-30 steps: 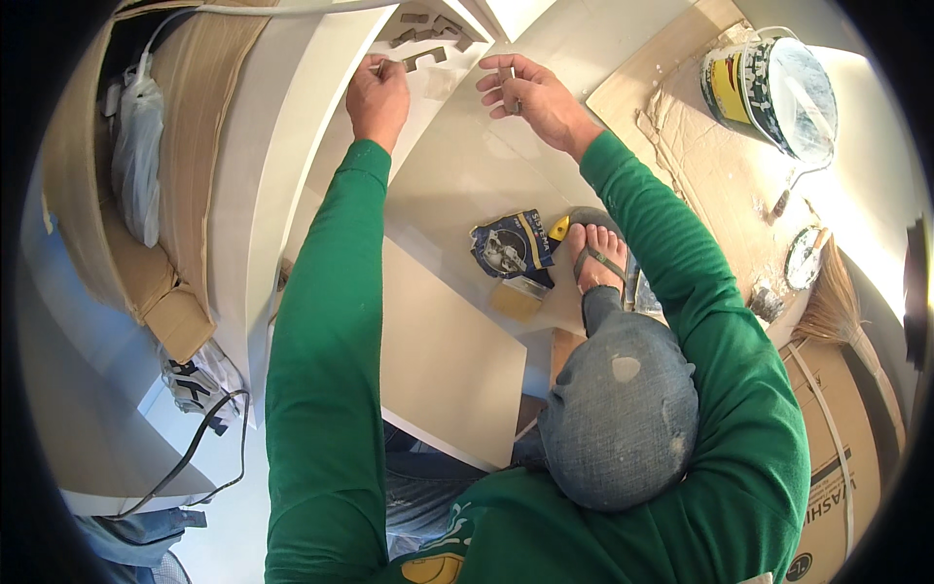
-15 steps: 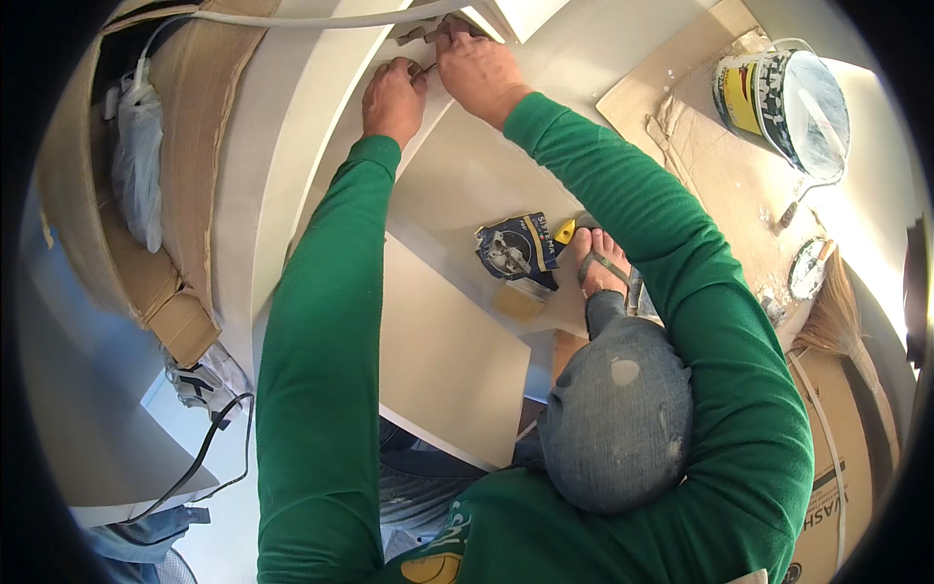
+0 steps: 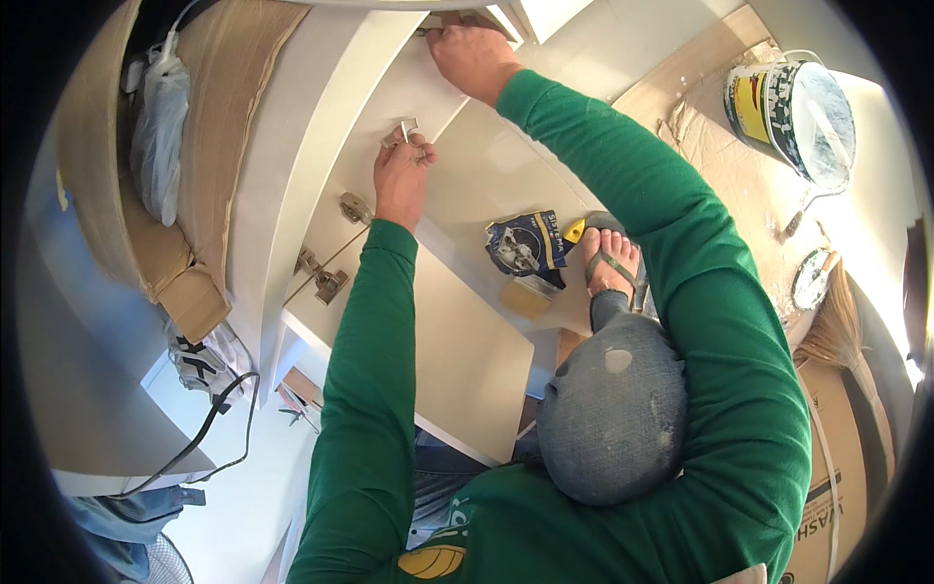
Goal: The person sits on the floor and installs hinges on a white cabinet door using a hammer and screws. They position the door, align the hinges, and secure them with screws.
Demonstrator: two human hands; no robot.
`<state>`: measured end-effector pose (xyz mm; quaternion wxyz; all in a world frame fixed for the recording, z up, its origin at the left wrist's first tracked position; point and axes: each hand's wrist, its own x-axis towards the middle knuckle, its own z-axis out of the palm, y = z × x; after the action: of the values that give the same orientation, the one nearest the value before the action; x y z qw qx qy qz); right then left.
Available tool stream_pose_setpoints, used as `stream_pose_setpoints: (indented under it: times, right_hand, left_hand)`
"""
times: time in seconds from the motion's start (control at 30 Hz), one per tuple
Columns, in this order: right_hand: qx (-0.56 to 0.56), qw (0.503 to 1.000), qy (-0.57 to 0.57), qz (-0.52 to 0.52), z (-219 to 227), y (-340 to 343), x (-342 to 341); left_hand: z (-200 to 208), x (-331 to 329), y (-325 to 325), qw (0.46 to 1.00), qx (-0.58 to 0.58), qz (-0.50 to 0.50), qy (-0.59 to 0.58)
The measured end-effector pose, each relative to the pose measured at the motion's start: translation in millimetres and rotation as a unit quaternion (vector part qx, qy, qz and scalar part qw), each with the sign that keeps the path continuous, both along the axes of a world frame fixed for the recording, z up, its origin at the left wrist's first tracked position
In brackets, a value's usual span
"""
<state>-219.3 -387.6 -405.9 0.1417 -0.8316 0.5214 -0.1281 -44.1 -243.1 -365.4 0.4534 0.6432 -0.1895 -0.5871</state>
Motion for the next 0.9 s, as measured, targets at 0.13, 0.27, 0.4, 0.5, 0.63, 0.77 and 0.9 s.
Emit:
stream_pose_setpoints:
  times: [0.13, 0.27, 0.4, 0.5, 0.63, 0.77, 0.9]
  right_hand:
    - [0.062, 0.997, 0.000, 0.045, 6, -14, -4]
    - [0.033, 0.995, -0.087, 0.034, 32, 6, -5]
    - [0.107, 0.956, -0.268, 0.061, 59, 59, 23]
    - [0.102, 0.944, -0.302, 0.080, 56, 73, 29]
    - [-0.056, 0.990, -0.114, -0.055, 35, 16, 19]
    - [0.130, 0.988, -0.078, 0.004, -2, -23, 16]
    - [0.148, 0.982, -0.115, 0.012, -16, -27, 11]
  left_hand:
    - [10, -12, 6, 0.988, 0.015, 0.070, 0.139]
    - [14, -29, -6, 0.944, 0.044, 0.202, 0.258]
    - [5, -38, -24, 0.904, -0.064, 0.175, 0.385]
    - [-8, -30, -25, 0.908, -0.010, 0.229, 0.350]
    - [-20, -7, -11, 0.914, 0.014, 0.132, 0.384]
    - [-24, 0, 15, 0.899, 0.025, 0.098, 0.426]
    - [-23, -9, 42, 0.905, 0.051, 0.135, 0.400]
